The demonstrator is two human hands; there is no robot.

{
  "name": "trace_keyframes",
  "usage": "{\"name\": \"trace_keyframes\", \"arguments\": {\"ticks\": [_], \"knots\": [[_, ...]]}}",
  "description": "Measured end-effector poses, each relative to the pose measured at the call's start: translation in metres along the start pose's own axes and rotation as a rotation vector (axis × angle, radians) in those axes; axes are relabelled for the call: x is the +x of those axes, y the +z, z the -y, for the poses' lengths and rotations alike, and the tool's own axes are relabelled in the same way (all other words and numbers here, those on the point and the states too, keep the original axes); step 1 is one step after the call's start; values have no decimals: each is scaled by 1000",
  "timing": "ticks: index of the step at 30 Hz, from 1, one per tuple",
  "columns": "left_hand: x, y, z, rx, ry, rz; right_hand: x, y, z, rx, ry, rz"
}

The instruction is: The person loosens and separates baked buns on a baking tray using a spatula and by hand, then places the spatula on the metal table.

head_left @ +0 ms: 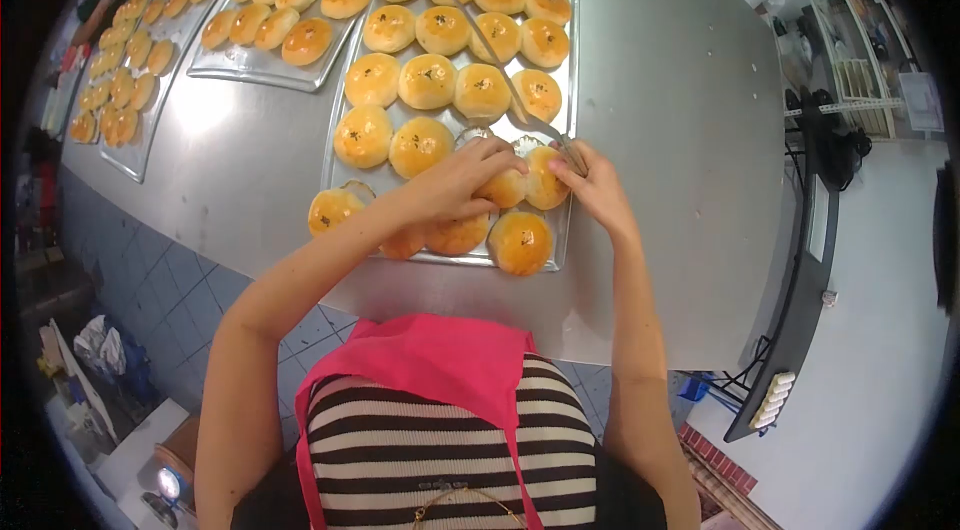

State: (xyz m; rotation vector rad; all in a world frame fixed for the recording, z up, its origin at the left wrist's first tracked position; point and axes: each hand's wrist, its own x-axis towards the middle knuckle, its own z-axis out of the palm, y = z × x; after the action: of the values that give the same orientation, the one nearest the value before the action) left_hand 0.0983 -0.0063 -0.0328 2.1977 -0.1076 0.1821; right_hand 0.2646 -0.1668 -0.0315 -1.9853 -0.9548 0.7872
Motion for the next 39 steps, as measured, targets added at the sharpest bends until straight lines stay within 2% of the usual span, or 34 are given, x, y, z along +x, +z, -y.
{"name": "trace_keyframes", "arguments": {"ticks": [3,4,6,8,9,13,15,16,19,21,23,25,27,29,30,32,33,35,36,39], "knots": [[-3,0,1,-35,-38,0,-6,-6,1,5,55,55],[-4,1,3,-33,-47,-59,-10,-7,-1,3,56,62],[-4,1,2,-33,-59,-123,-19,-9,-8,115,98,-48],[-2,-1,-3,-129,-234,-239,-25,-12,-19,173,166,-101],[0,0,-3,-131,-233,-238,-26,-13,-18,230,232,-158],[7,1,-6,33,-286,-95,-25,-10,-12,246,259,-234],[10,2,-6,61,-303,-39,-20,-3,-14,239,99,-275],[10,3,-3,66,-295,-29,-19,0,-13,242,105,-284],[12,2,0,65,-295,29,-17,3,-5,165,64,-245],[14,-2,0,59,-312,68,-20,0,-2,8,128,-149],[16,-5,0,-62,-352,177,-24,-7,-3,2,157,-119],[14,4,5,-20,-337,105,-30,-14,-4,-6,190,-92],[11,6,4,23,-323,34,-36,-23,-1,30,283,-168],[9,-2,-9,83,-204,-71,-45,-38,-1,-70,271,-177],[6,-11,-12,83,-212,-75,-49,-45,-1,-165,260,-188],[-5,-37,-9,-96,-312,-130,-61,-58,3,-125,191,-177],[-14,-50,-4,-91,-316,-130,-64,-66,4,-87,129,-179],[-31,-73,8,77,-366,-253,-65,-84,6,-130,181,-129],[-33,-74,12,76,-364,-251,-66,-92,7,-183,233,-70],[-39,-76,12,216,-342,-170,-63,-104,10,-142,187,-120]]}}
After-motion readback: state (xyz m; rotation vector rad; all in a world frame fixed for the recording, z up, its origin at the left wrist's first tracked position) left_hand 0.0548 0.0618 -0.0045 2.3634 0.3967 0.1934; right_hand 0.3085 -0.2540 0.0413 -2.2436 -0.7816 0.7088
